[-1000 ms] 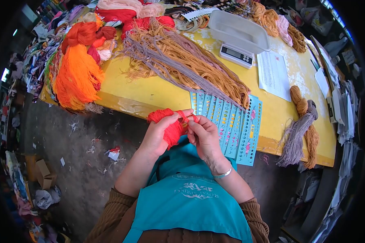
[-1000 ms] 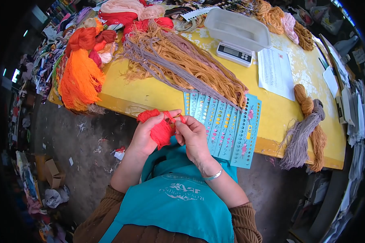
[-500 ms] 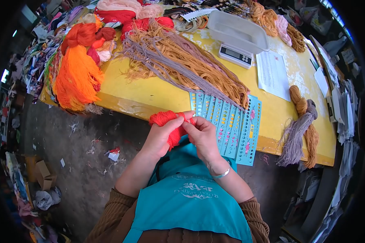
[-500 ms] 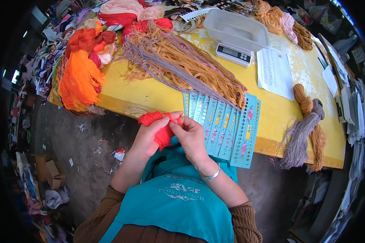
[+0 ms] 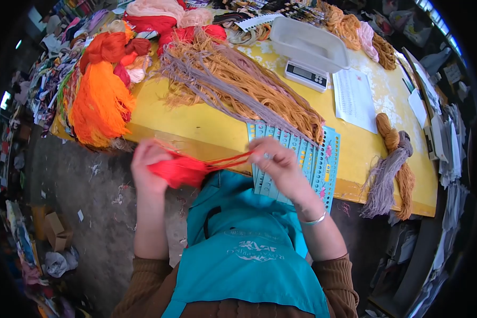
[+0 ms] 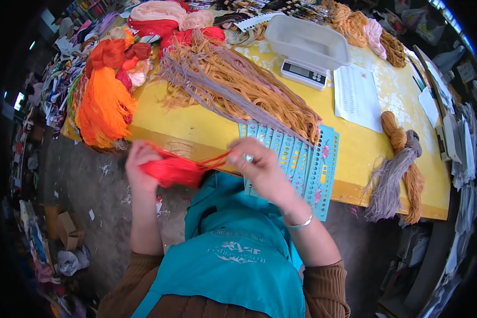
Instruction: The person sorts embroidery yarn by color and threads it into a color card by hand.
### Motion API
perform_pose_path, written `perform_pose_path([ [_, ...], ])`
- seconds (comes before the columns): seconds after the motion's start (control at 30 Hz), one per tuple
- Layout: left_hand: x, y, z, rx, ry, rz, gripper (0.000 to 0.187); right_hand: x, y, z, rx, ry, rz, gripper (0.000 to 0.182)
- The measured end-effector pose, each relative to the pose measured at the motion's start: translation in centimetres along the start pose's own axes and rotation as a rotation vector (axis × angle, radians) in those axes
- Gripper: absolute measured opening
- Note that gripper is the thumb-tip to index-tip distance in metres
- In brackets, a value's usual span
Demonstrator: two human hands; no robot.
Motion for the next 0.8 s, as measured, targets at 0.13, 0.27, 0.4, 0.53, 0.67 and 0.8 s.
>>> perform_pose_path([
  [0.13, -2.0, 10.3, -2.7, -0.056, -0.083, 0.247, 0.020, 3.2, -2.0, -6.0, 0.876, 0.229, 0.073, 0.016],
  [0.27, -5.6, 22.7, -7.6, 0.082, 0.101, 0.480, 0.033, 5.1, -4.7, -19.1, 0.678, 0.430, -0.008, 0.026],
  [0.4, -10.2, 33.3, -12.2, 0.247, 0.437, 0.884, 0.029, 1.2, -9.0, -36.8, 0.275, 0.902, -0.102, 0.025],
  [0.53, -13.3, 36.6, -11.0, 0.400, 0.535, 1.079, 0.026, -8.3, -15.4, -54.1, -0.122, 1.540, -0.360, 0.015],
  [0.67, -10.5, 28.6, -5.9, 0.527, 0.204, 0.858, 0.024, -7.2, -20.1, -44.1, -0.314, 1.089, -0.449, 0.019],
  [0.8, -5.2, 13.3, -0.6, 0.487, -0.341, 0.344, 0.058, 0.3, -14.0, -24.7, -0.523, 0.702, -0.127, 0.024],
])
Point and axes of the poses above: each hand's wrist, its own x-axis towards the middle knuckle, its own z-axis out of the palm, y = z × x, the point moved 4 cm from there along x, towards the middle knuckle, and after that the axes turned 2 degrees about -y, right-handed, at the moved point
